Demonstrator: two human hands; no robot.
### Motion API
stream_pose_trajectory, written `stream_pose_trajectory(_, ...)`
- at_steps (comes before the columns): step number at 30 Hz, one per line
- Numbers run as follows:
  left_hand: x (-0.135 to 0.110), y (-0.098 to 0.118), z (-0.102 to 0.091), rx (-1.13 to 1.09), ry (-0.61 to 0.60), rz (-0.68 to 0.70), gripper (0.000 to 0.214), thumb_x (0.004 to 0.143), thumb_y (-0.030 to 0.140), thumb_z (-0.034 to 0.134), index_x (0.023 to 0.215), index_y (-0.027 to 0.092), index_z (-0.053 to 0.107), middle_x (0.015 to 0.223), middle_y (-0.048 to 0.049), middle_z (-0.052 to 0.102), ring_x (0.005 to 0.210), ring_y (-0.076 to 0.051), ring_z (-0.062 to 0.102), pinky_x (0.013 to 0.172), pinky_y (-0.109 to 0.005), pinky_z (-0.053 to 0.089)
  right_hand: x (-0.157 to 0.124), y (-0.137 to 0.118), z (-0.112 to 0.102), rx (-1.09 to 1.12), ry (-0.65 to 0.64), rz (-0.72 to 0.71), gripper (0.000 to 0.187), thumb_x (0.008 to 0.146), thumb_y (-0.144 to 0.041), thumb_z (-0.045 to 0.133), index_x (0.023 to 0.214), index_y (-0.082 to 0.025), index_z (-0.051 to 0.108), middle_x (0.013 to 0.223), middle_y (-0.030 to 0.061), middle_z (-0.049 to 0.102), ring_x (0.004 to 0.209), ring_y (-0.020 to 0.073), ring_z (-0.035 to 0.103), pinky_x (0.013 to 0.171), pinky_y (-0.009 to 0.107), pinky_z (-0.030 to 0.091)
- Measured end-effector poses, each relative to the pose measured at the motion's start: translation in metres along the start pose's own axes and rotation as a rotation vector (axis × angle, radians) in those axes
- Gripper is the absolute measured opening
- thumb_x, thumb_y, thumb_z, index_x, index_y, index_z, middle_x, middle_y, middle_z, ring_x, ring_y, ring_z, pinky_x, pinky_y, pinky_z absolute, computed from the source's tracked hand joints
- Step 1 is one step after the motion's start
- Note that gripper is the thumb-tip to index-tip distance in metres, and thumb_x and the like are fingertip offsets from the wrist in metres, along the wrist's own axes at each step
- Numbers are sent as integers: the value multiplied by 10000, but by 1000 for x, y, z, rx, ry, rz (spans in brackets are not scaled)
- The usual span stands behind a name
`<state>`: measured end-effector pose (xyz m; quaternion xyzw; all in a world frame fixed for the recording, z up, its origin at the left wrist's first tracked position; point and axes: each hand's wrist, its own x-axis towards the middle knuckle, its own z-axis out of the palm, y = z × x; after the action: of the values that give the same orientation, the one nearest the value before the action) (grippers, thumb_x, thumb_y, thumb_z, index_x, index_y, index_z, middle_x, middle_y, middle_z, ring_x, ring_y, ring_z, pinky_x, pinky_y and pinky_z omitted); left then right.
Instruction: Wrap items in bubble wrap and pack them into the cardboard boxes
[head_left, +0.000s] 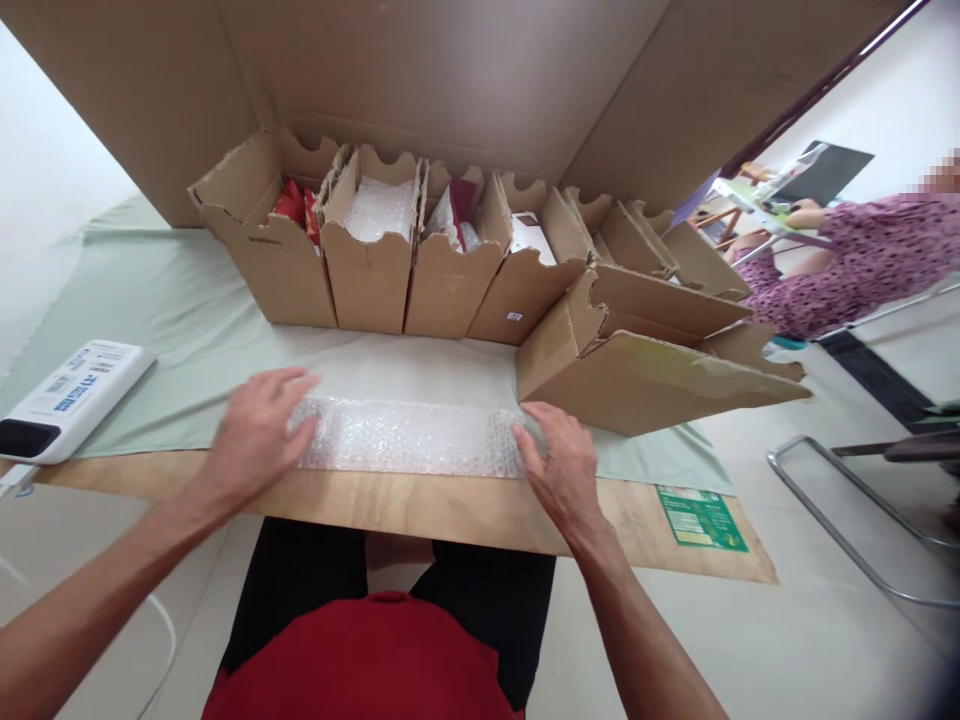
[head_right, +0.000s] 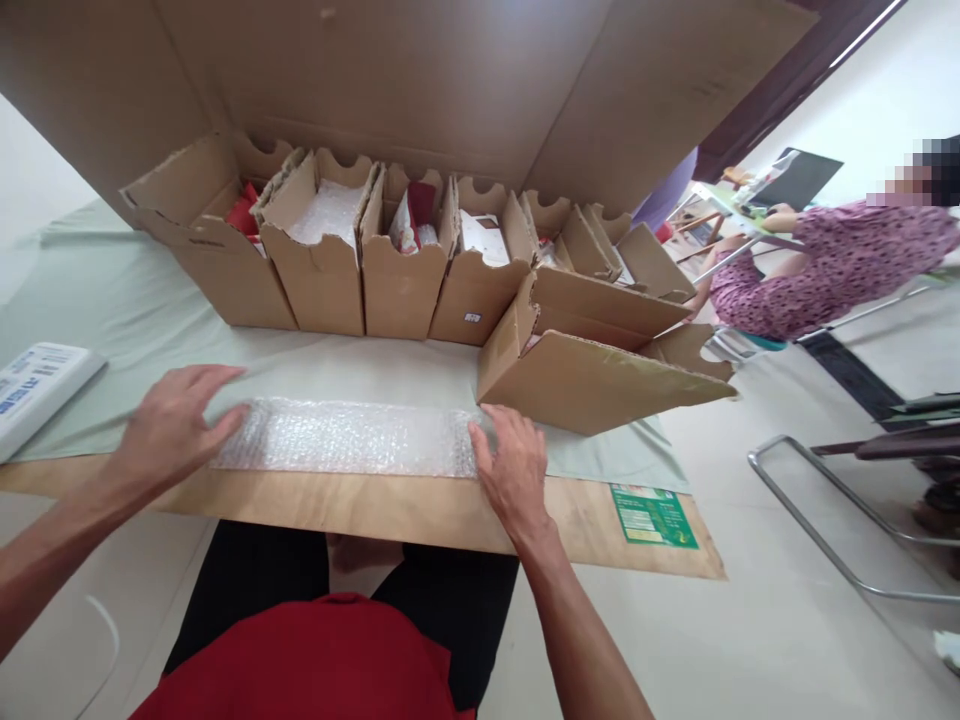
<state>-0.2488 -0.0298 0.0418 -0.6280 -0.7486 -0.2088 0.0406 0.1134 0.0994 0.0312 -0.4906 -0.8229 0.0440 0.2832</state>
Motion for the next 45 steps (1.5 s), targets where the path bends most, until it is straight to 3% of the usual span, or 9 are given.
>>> stream_pose_trajectory(6,-15,47,26,-135,-329,437,395,992,362,487,1336,238,637,1499,-110,562,1423,-324,456,1172,-539,364,-13,-51,21,17,-313,-440,364,1010,-300,516,1336,-189,632,1458,151,587,1314,295,554,1012,459,480)
stream_pose_trajectory(13,12,-1,14,-211,-277,295,424,996,434,425,1217,206,705,1279,-110,710,1240,-282,608,1067,-455,472,-15,13,-1,-88,-83,-174,339,1034,-258,412,1187,-208,711,1172,109,746,1050,289,673,882,451,504)
stream_pose_trajectory(19,39,-2,13,13,-368,203,276,827,309,506,929,197,736,843,-90,727,827,-269,663,774,-390,510,21,-11,14,-370,-252,-341,334,865,-10,491,1050,-169,719,979,148,739,922,314,610,724,410,434)
stream_pose_trajectory(22,23,1,-9,-99,-402,151,234,845,320,487,753,215,675,771,-55,699,746,-225,644,692,-339,484,31,-24,9,-381,-245,-376,254,859,-15,526,873,-183,717,834,138,694,847,304,565,716,414,396)
stream_pose_trajectory(28,-34,21,-37,-481,-397,-7,585,940,386,484,1504,238,449,689,46,694,587,-155,619,599,-260,493,86,-65,8,-401,-123,-455,307,911,-20,491,838,-191,736,862,147,671,913,304,508,761,435,357)
stream_pose_trajectory(33,-75,65,-14,-841,-569,-90,361,929,358,488,1151,257,754,1061,-49,786,915,-211,715,820,-327,555,126,-109,54,-228,-209,-479,324,915,-31,504,1053,-179,757,1094,152,718,1159,326,529,933,485,386)
stream_pose_trajectory(38,-82,86,-9,-1308,-725,-547,354,857,437,628,1052,162,733,743,-24,708,628,-147,625,635,-280,522,64,-81,29,197,-324,-448,526,864,-36,473,1326,-233,629,1395,86,627,1334,279,510,1087,508,390)
stream_pose_trajectory(41,-74,87,-11,-1533,-730,-643,391,802,419,704,1079,144,705,743,-27,696,617,-142,623,638,-285,522,3,-52,-15,343,-641,-482,724,856,-155,576,1545,-286,394,1546,78,497,1410,269,460,1138,487,400)
stream_pose_trajectory(45,-62,91,-11,-1685,-747,-715,503,677,365,755,1113,126,676,804,-48,688,681,-174,651,650,-311,537,-60,-58,-26,465,-614,-341,808,824,-282,733,1553,-254,386,1527,128,512,1397,313,475,1138,491,416)
